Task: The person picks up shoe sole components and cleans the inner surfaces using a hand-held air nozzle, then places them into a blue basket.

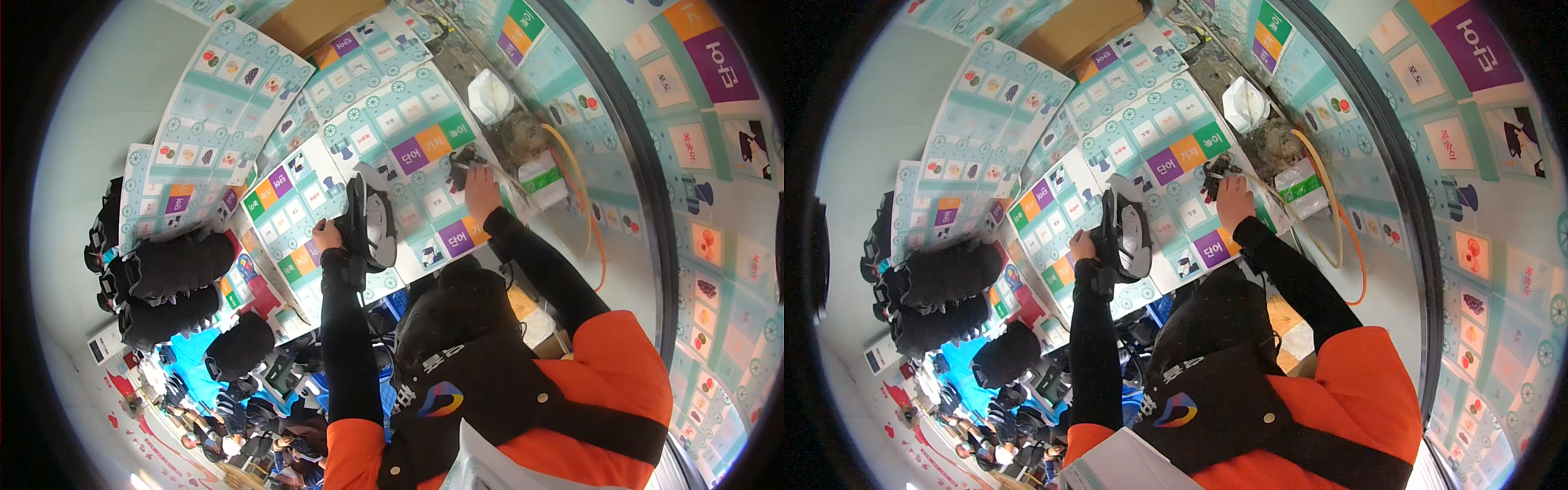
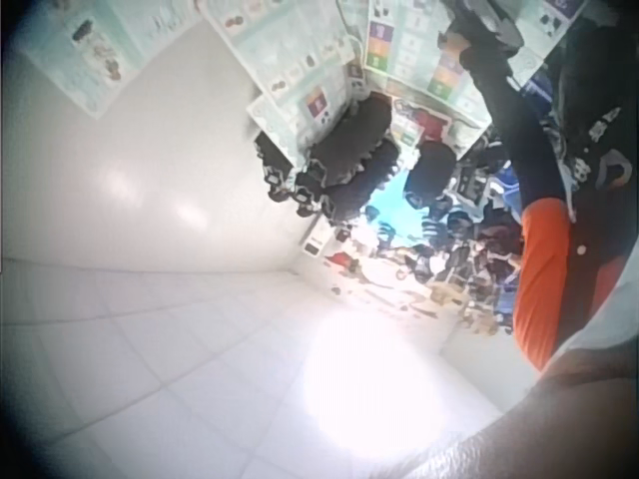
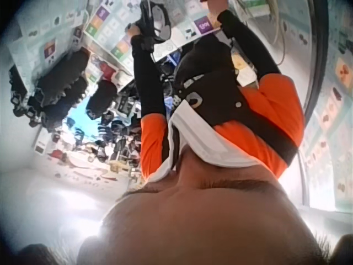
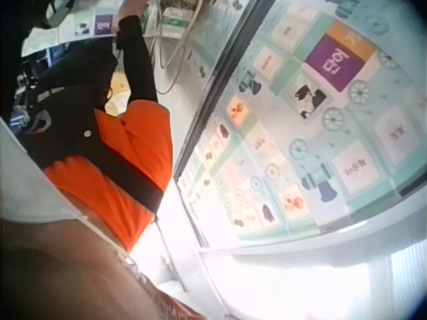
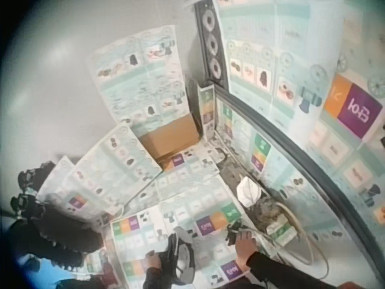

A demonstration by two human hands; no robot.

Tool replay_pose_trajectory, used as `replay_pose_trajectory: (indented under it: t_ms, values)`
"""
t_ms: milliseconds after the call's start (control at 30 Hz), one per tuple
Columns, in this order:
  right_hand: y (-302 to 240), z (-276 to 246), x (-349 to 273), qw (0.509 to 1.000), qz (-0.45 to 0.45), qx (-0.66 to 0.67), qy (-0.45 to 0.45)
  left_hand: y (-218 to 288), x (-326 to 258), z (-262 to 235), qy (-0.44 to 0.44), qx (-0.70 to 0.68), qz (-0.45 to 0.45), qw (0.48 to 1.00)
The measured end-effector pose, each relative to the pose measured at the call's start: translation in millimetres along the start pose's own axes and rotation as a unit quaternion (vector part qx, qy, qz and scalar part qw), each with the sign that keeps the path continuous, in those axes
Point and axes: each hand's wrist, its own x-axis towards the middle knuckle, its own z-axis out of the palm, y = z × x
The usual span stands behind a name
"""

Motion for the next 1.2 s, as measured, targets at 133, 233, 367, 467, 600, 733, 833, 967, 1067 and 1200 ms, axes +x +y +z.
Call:
replay_pose_trajectory:
  t_ms: [133,233,367,467,600,733,833,967,1067,1200]
  values:
    - [41.9,30.3,4.9,0.995,-0.044,-0.070,0.056,29.9,-9.6,6.3,-0.059,-0.054,-0.093,0.992]
    - [46.8,24.7,8.9,0.997,-0.072,0.006,-0.024,43.9,-7.3,-11.9,-0.092,-0.001,-0.051,0.994]
    - [41.2,7.2,4.5,0.993,-0.020,0.114,0.004,56.5,39.0,-12.1,-0.179,-0.019,-0.028,0.983]
    - [-23.1,-32.7,-3.4,0.933,-0.079,0.350,0.005,5.1,118.1,-62.1,-0.123,0.384,0.263,0.876]
    - [-42.5,-54.1,-21.0,0.740,0.086,0.651,-0.143,15.1,123.3,3.9,-0.244,0.477,0.302,0.788]
    - [-94.8,-77.8,-5.0,0.639,0.081,0.694,-0.321,-12.9,145.6,-11.7,-0.239,0.288,0.303,0.876]
    - [-117.9,-64.9,-4.8,0.836,-0.061,0.494,-0.233,2.1,139.1,5.8,-0.288,0.332,0.289,0.851]
    - [-147.1,-81.9,1.4,0.894,0.002,0.407,-0.186,3.0,146.4,-13.2,-0.292,0.434,0.321,0.790]
    - [-140.4,-81.5,-2.2,0.897,-0.041,0.386,-0.210,6.0,140.8,-9.1,-0.312,0.383,0.251,0.832]
    - [-141.3,-69.5,-6.6,0.882,-0.078,0.391,-0.250,11.1,140.0,-18.9,-0.308,0.389,0.285,0.820]
